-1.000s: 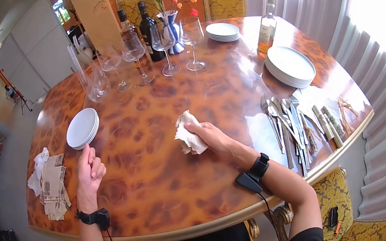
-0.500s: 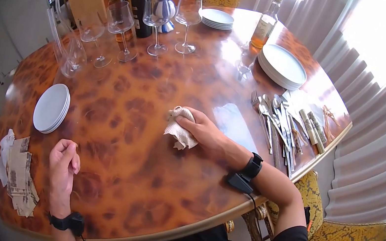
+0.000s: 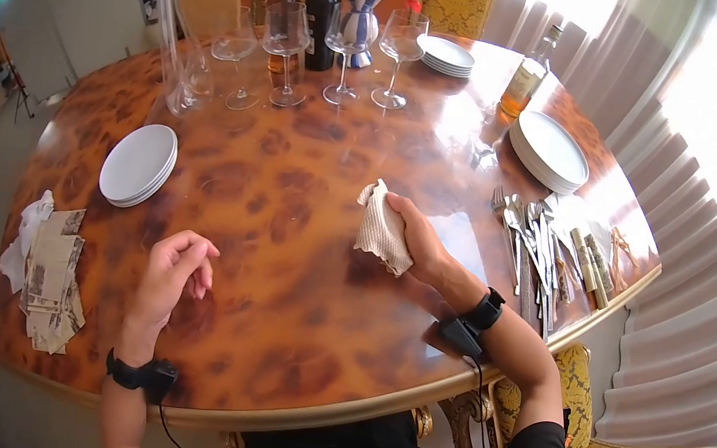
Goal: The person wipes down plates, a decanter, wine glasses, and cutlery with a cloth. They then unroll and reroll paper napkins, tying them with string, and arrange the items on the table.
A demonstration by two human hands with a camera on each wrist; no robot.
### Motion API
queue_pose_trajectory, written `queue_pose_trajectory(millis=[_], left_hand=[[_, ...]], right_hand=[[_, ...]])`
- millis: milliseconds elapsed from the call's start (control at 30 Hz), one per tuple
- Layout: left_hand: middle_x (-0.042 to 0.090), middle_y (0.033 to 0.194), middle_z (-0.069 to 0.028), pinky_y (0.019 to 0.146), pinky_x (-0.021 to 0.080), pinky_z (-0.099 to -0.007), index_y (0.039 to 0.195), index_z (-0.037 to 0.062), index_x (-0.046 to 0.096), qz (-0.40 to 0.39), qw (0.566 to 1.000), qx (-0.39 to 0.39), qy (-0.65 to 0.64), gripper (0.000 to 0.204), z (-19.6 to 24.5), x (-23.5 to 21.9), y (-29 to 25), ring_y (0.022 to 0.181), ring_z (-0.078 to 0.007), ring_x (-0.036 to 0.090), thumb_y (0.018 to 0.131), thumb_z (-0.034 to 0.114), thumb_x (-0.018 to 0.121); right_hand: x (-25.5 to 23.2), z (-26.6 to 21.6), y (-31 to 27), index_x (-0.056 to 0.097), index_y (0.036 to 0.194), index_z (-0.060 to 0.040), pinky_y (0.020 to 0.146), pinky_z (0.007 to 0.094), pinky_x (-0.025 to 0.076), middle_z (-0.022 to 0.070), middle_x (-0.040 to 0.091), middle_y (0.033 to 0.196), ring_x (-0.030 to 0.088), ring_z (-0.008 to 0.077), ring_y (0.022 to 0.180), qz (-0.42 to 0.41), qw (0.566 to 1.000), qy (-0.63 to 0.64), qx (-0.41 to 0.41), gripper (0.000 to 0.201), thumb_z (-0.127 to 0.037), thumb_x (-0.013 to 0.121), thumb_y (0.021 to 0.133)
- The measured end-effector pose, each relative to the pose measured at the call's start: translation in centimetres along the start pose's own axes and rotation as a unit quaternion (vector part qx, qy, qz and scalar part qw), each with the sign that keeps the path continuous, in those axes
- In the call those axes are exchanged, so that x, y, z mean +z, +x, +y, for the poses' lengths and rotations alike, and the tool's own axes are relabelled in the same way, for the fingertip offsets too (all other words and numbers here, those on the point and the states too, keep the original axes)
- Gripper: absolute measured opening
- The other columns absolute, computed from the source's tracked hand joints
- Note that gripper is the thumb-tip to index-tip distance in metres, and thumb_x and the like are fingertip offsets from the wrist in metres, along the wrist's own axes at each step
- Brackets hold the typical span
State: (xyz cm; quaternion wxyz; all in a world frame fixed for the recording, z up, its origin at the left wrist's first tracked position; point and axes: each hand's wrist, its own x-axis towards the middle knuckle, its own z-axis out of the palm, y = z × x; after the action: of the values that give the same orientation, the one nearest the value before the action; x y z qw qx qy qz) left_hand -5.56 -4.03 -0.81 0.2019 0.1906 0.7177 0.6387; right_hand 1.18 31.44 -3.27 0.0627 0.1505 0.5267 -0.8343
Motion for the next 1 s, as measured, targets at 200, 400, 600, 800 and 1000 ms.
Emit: queue_pose_trajectory(millis=[200,400,600,800,1000], left_hand=[[0.067,0.091,-0.0070,0.058,0.046,-0.0198,0.116,0.0017,0.057,-0.120,0.993,0.000,0.022,0.033,1.8,2.3,0.1,0.076,-0.0101,0.063,0.102,0.030,0.049],[0.063,0.111,-0.0061,0.076,0.053,-0.0250,0.135,-0.0005,0.043,-0.108,0.983,0.142,-0.050,0.049,2.3,8.4,0.2,0.100,-0.0106,0.060,0.095,0.017,0.064],[0.066,0.102,-0.0056,0.073,0.053,-0.0235,0.121,-0.0032,0.056,-0.004,0.974,0.117,-0.195,0.027,0.7,7.0,1.3,0.086,-0.0081,0.063,0.097,0.009,0.059],[0.064,0.080,0.0006,0.047,0.040,-0.0196,0.103,-0.0032,0.063,0.027,0.984,0.103,-0.146,0.020,-0.2,5.8,1.1,0.059,-0.0012,0.053,0.097,0.016,0.061],[0.057,0.064,0.0040,0.040,0.031,-0.0195,0.093,0.0001,0.065,-0.009,0.997,0.027,-0.073,0.026,0.8,5.1,-0.1,0.047,-0.0004,0.044,0.097,0.026,0.062]], right_hand=[[3.0,-1.4,-1.7,0.051,0.123,-0.0033,0.072,0.0305,0.054,0.0062,0.060,0.100,0.063,0.0138,0.083,-0.060,0.990,-0.081,-0.099,0.032,-0.023,0.043,0.099],[8.7,-1.0,-4.3,0.048,0.125,-0.0030,0.075,0.0279,0.049,0.0071,0.061,0.104,0.058,0.0115,0.093,-0.153,0.928,-0.304,-0.151,0.037,-0.027,0.059,0.098],[10.7,-0.6,-5.9,0.049,0.130,-0.0063,0.058,0.0232,0.044,0.0012,0.060,0.091,0.054,0.0066,0.073,-0.153,0.935,-0.283,-0.148,0.041,-0.031,0.060,0.098],[9.1,0.3,-4.0,0.064,0.113,0.0027,0.063,0.0241,0.049,0.0051,0.067,0.089,0.060,0.0070,0.075,-0.135,0.935,-0.304,-0.121,0.042,-0.036,0.054,0.101],[7.0,0.3,-2.5,0.068,0.106,0.0018,0.052,0.0227,0.047,0.0021,0.068,0.082,0.058,0.0056,0.060,-0.147,0.942,-0.295,-0.067,0.050,-0.043,0.047,0.102]])
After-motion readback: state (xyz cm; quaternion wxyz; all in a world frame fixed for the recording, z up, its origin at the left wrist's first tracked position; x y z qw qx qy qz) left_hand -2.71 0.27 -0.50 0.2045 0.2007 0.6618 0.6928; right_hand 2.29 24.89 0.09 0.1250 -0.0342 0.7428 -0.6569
